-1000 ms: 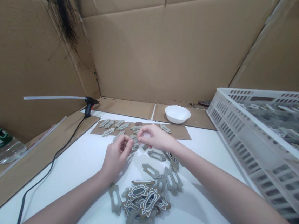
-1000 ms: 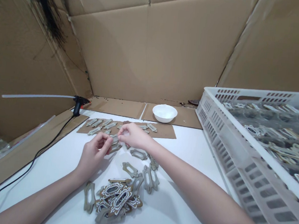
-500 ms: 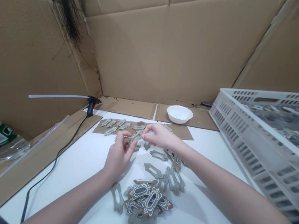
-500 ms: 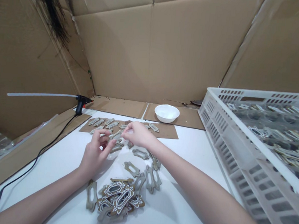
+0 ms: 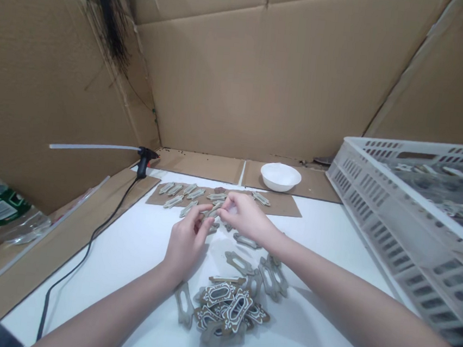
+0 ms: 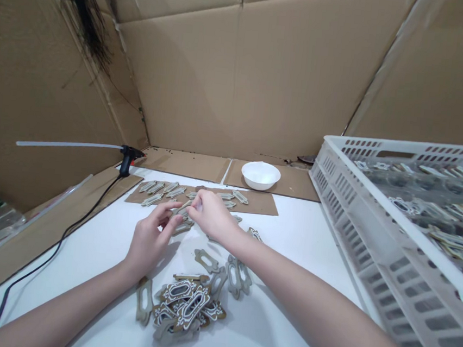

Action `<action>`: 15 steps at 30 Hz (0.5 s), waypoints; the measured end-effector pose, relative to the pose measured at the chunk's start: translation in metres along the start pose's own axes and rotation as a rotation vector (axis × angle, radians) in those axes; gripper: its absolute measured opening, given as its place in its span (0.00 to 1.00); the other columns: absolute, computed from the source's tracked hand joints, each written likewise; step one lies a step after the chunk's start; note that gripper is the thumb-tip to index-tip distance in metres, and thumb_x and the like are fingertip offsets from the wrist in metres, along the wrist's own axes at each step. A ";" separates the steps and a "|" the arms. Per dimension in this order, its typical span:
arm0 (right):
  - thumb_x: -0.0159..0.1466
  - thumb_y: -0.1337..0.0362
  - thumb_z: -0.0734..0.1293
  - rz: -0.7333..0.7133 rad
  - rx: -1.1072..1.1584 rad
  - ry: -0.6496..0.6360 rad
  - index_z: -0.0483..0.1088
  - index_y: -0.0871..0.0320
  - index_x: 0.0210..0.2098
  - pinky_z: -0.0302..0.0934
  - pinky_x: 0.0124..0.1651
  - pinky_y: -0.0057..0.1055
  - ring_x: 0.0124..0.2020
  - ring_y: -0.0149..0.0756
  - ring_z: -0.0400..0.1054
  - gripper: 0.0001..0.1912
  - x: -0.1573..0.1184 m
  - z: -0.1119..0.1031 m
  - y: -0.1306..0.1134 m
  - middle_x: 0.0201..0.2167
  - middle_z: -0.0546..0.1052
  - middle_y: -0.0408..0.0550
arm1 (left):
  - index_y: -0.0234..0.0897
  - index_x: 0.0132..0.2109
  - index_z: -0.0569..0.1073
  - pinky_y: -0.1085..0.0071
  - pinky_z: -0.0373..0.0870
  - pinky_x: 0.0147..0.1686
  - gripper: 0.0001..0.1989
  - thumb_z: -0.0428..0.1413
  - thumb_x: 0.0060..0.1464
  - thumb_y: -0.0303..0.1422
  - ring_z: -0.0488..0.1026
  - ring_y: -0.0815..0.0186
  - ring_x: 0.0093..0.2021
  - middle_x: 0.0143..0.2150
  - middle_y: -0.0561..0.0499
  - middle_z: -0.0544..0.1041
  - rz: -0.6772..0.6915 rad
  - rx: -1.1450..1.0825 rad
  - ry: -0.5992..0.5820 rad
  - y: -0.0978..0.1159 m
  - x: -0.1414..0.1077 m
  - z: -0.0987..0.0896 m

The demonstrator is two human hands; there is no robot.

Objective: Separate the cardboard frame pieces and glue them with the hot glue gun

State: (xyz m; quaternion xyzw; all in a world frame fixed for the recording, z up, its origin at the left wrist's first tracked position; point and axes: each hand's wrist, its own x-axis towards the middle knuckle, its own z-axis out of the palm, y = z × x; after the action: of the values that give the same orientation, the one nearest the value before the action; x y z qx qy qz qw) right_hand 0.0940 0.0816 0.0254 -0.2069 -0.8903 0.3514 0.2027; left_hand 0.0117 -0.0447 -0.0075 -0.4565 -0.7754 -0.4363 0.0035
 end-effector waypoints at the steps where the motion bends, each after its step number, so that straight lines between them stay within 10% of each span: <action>1: 0.51 0.68 0.62 -0.003 -0.004 0.019 0.61 0.59 0.21 0.52 0.29 0.25 0.28 0.31 0.63 0.04 -0.001 0.001 0.000 0.24 0.71 0.45 | 0.40 0.44 0.65 0.76 0.61 0.26 0.11 0.47 0.53 0.35 0.65 0.71 0.24 0.24 0.56 0.68 -0.008 -0.020 0.000 0.000 0.000 0.000; 15: 0.52 0.61 0.63 0.158 0.352 -0.060 0.59 0.58 0.26 0.48 0.19 0.22 0.15 0.24 0.56 0.09 0.006 -0.015 0.002 0.15 0.66 0.40 | 0.36 0.42 0.65 0.76 0.63 0.26 0.12 0.50 0.51 0.37 0.69 0.69 0.28 0.26 0.52 0.72 -0.180 -0.385 0.031 -0.005 0.006 0.001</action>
State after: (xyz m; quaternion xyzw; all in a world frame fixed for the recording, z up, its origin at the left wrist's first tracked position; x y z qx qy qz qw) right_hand 0.0971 0.0947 0.0356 -0.2269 -0.8017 0.5225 0.1811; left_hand 0.0043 -0.0409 -0.0088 -0.3707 -0.7153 -0.5819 -0.1109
